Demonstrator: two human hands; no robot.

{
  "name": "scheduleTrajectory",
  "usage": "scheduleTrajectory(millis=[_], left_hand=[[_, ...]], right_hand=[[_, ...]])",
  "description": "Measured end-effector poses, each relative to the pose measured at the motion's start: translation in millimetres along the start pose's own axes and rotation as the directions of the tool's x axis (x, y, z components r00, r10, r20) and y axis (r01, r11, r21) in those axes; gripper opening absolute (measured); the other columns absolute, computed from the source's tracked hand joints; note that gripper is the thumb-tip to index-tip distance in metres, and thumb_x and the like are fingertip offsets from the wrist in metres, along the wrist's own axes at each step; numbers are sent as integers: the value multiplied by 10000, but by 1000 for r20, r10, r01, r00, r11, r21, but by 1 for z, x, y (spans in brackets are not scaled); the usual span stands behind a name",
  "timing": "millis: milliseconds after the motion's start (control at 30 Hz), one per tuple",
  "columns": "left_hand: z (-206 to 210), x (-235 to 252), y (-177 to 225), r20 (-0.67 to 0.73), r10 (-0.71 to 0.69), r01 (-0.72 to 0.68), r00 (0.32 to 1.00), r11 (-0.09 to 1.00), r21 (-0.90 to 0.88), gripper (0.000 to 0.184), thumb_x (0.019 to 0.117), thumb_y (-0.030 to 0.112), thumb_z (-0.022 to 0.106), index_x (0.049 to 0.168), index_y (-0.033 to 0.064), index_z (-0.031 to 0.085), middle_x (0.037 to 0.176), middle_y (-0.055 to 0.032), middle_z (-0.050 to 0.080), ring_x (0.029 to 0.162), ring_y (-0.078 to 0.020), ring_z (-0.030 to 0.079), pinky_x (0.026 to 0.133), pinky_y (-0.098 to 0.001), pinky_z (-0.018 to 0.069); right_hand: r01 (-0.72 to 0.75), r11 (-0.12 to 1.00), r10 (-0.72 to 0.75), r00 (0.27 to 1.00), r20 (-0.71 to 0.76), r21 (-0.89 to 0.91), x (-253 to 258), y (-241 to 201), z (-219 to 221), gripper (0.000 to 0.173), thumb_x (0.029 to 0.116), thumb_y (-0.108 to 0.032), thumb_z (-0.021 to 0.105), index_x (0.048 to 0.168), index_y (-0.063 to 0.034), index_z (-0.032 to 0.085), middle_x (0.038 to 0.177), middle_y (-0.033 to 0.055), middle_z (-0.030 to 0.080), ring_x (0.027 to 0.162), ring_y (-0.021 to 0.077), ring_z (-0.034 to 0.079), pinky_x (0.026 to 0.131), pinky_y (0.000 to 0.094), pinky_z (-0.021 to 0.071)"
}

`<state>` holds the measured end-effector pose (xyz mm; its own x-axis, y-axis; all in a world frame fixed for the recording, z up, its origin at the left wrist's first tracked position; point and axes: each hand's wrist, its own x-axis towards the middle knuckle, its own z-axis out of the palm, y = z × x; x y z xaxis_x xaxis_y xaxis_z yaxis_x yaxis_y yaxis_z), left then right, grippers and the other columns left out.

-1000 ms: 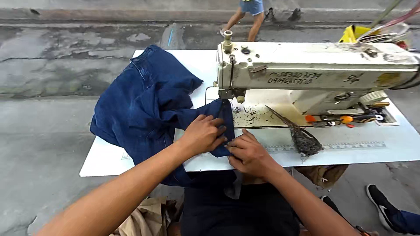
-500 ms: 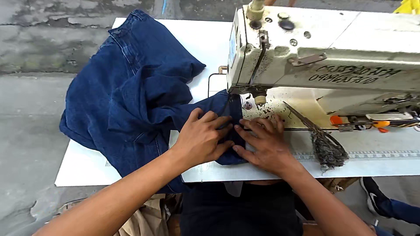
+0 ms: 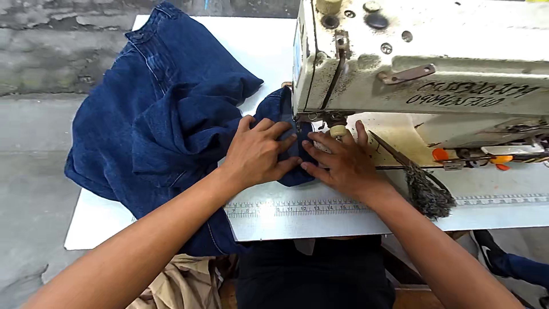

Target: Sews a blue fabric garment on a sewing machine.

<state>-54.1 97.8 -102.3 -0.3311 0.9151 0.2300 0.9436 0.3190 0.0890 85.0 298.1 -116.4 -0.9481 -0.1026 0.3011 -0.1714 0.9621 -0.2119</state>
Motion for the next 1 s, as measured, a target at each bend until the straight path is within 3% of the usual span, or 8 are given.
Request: scheduleTrajectory(millis=[167, 300, 367, 467, 533, 600, 667, 1000], left_hand=[[-9, 10, -12, 40, 68, -69, 997, 997, 21, 543, 997, 588, 430, 1203, 224, 777, 1304, -39, 691, 1143, -284, 635, 969, -593, 396], [-56, 17, -29, 160, 336, -324, 928, 941, -95, 451, 1009, 508, 495, 883, 170, 766, 1129, -12, 746, 1284, -268, 608, 1166, -665, 290], [-65, 5, -1, 133, 425, -408, 896, 903, -134, 480, 1027, 496, 483, 810, 156, 743, 913, -24, 741, 1085, -253, 698, 1138, -638, 374], [-46, -14, 47, 121, 551, -514, 826, 823, -243, 480, 1078, 400, 436, 785, 96, 664, 729, -53, 646, 739, -225, 689, 843, -455, 568], [-39, -11, 47, 14, 495, -475, 869, 841, -260, 433, 1068, 343, 480, 788, 74, 672, 767, -73, 644, 699, -224, 675, 656, -397, 573], [-42, -1, 36, -58, 354, -359, 933, 926, -122, 319, 1044, 272, 533, 905, 71, 738, 948, -87, 723, 883, -255, 713, 782, -450, 583], [-31, 3, 25, -32, 208, -208, 978, 978, 14, 284, 1023, 271, 537, 1045, 118, 774, 1094, -55, 745, 1069, -264, 697, 976, -537, 487], [-7, -8, 17, -23, 80, -80, 997, 997, 4, 338, 1012, 368, 515, 1064, 185, 795, 1105, -24, 716, 1084, -249, 649, 979, -541, 413]], right_hand=[[29, 1000, -29, 1000, -4, -8, 7, -3, -1, 359, 1020, -447, 562, 1230, -244, 771, 1243, 19, 715, 1180, 338, 631, 1061, 819, 215], [26, 999, -24, 998, 63, -26, 13, -1, -9, 360, 1020, -447, 562, 1239, -247, 765, 1268, 37, 700, 1179, 385, 615, 1034, 845, 221], [9, 999, -5, 993, 120, -37, 16, -1, -13, 384, 1029, -472, 538, 1266, -256, 751, 1293, 36, 685, 1200, 386, 598, 1042, 845, 211], [1, 999, 5, 989, 151, -40, 17, -1, -13, 407, 1030, -498, 519, 1286, -268, 737, 1308, 26, 669, 1215, 378, 577, 1048, 831, 213], [22, 999, -20, 997, 69, -27, 12, -4, -9, 337, 1006, -420, 588, 1216, -226, 767, 1248, 33, 687, 1183, 376, 596, 1037, 831, 237], [2, 1000, -2, 1000, 12, 9, 6, -11, -6, 230, 952, -311, 674, 1109, -193, 794, 1184, 27, 699, 1156, 360, 610, 1040, 837, 230], [-41, 999, 41, 999, 1, 7, 1, -16, -3, 265, 988, -344, 640, 1142, -191, 792, 1174, 16, 701, 1128, 334, 615, 1045, 826, 229], [-64, 998, 63, 998, -13, -28, -1, -11, -1, 374, 1024, -460, 548, 1262, -255, 751, 1210, -10, 686, 1128, 312, 604, 1046, 825, 203]])
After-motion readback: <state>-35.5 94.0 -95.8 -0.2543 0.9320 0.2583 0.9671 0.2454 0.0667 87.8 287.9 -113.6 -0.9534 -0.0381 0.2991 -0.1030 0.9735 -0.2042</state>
